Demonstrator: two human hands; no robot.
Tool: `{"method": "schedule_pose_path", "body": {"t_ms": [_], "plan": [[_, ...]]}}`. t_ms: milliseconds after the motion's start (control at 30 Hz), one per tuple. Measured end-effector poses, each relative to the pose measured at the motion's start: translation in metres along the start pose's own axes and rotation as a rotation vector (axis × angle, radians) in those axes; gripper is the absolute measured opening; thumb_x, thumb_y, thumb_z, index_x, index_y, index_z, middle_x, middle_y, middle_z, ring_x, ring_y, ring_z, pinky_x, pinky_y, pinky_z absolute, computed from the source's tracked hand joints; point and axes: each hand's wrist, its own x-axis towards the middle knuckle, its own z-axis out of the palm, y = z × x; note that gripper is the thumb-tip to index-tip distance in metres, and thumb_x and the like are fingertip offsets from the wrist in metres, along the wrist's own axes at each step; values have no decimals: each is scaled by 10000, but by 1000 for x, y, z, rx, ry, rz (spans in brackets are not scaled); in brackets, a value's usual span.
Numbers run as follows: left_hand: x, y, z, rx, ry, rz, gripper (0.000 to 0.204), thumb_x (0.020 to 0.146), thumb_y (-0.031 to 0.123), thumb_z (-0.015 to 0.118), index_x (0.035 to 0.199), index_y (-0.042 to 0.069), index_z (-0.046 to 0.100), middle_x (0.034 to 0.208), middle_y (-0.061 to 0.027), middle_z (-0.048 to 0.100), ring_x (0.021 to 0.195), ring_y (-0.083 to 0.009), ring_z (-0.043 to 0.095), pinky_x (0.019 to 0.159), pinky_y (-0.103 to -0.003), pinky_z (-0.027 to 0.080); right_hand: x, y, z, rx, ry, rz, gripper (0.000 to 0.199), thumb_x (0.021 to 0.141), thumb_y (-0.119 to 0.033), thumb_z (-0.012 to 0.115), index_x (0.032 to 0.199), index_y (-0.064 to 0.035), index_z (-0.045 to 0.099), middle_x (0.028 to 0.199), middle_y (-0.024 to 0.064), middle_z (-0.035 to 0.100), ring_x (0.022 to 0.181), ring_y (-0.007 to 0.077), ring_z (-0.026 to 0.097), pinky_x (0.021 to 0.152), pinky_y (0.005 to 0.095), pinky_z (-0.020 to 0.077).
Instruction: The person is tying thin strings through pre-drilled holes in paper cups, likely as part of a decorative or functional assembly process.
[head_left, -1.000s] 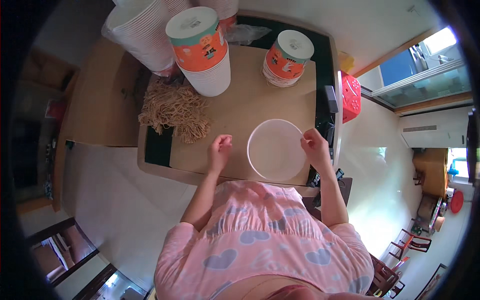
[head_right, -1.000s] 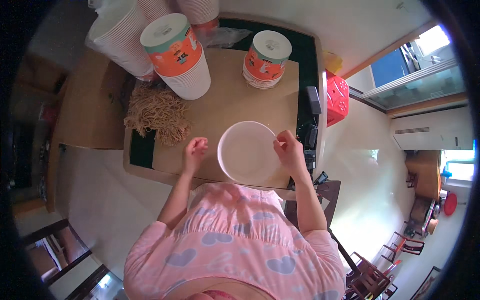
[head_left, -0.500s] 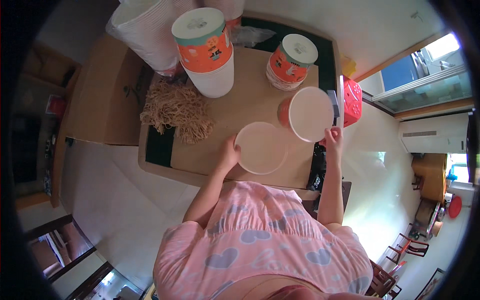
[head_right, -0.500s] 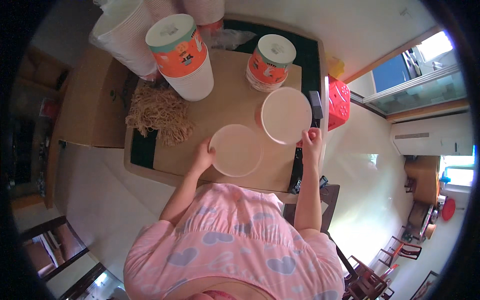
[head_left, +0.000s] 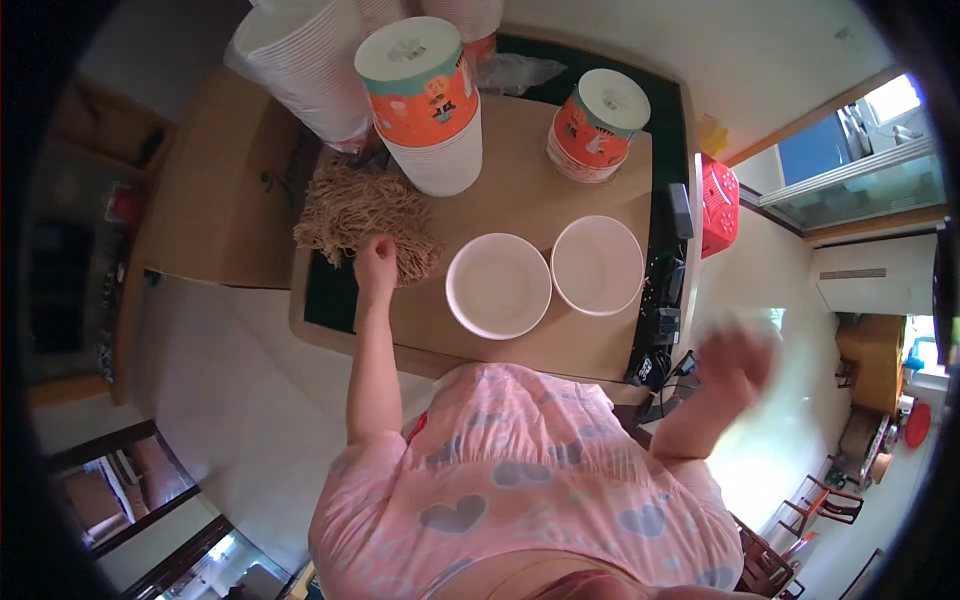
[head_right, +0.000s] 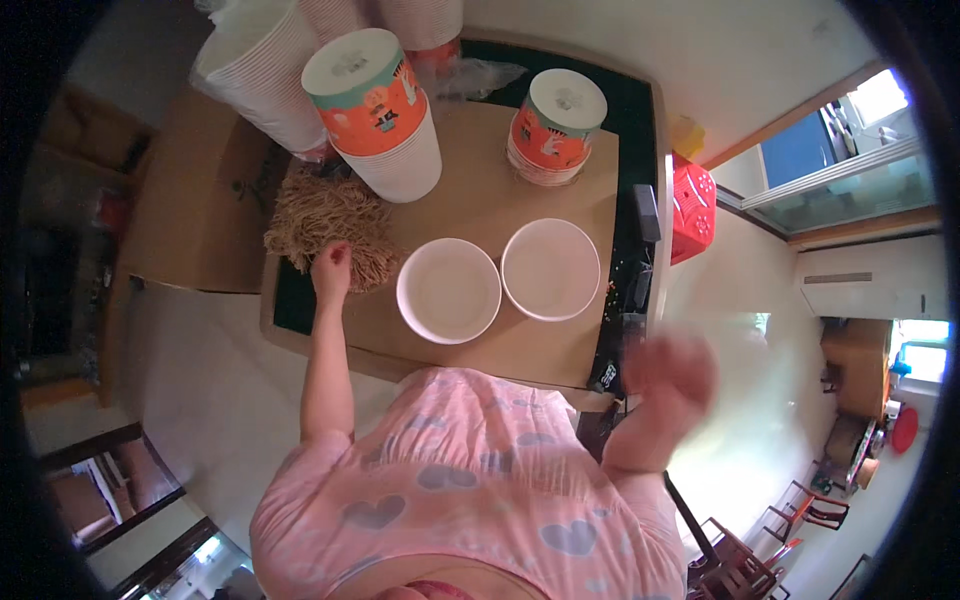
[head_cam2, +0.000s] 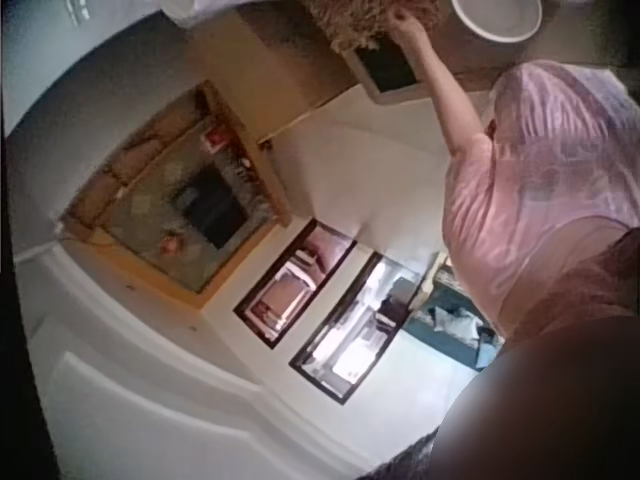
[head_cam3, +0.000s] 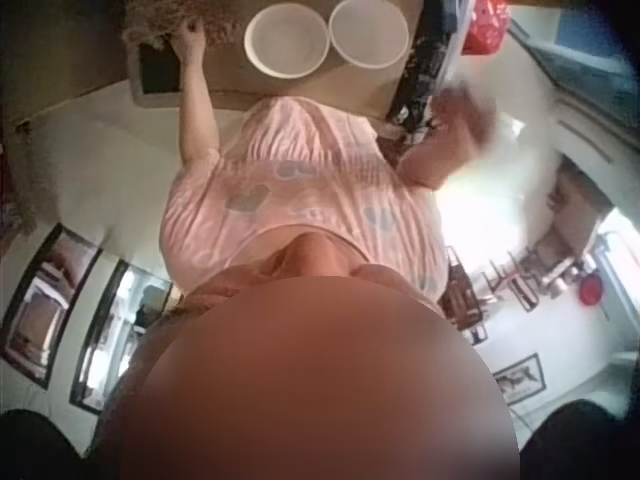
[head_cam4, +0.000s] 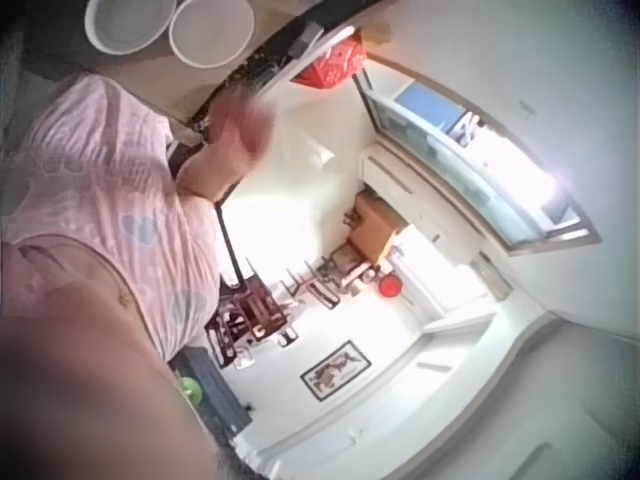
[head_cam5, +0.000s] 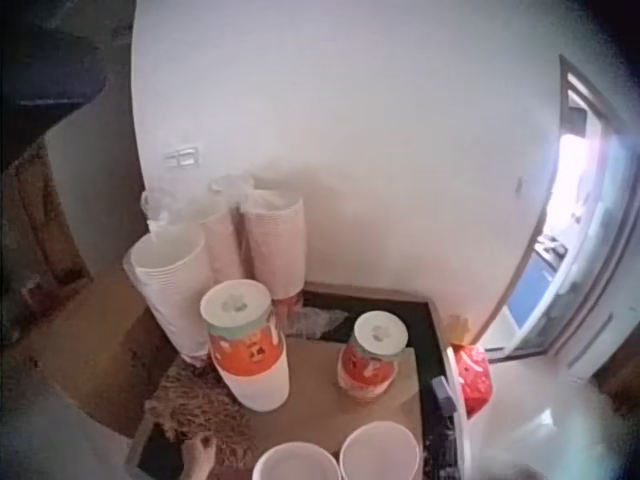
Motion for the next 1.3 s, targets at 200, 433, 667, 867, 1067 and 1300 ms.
{"method": "schedule_pose_path", "body": {"t_ms": [200,433,667,867,1067,1300], "plan": [[43,1,-7,266,-18,-12,134,840,156,598,958,103,633,881,-121,599,859,-299,599,705,-413,499,47,-92,58,761,-1571,-119,199,952,-122,443,1057,-24,581,848,89,597,700,167,594,528,261,474],[73,-5,-7,409,33,69,99,820,171,617,830,72,609,865,-126,614,838,-309,606,701,-422,498,51,-77,71,668,-1685,-69,212,953,-121,462,1079,-3,584,847,94,602,698,179,598,533,272,473],[68,19,-21,223,-22,151,123,796,190,647,829,74,625,807,-119,638,766,-310,627,669,-418,498,42,-42,80,577,-1769,24,229,953,-121,480,1101,18,586,847,100,606,696,192,602,538,283,473],[64,6,-16,326,-70,73,139,820,165,639,890,48,615,875,-119,637,844,-300,618,728,-380,485,39,25,37,358,-1237,698,150,837,21,607,985,46,606,811,94,625,659,147,609,570,258,471],[36,77,-90,-557,339,315,80,921,80,537,976,30,507,825,-63,602,749,-157,595,688,-274,469,-9,54,16,344,-489,936,32,871,-19,585,857,10,587,733,38,568,587,90,527,504,216,396],[-81,157,-105,-543,-82,345,46,880,75,615,910,56,586,786,5,585,699,-53,524,613,-218,447,-43,104,62,10,-318,991,213,941,-118,530,1070,13,638,851,46,627,765,104,577,712,238,478]]}}
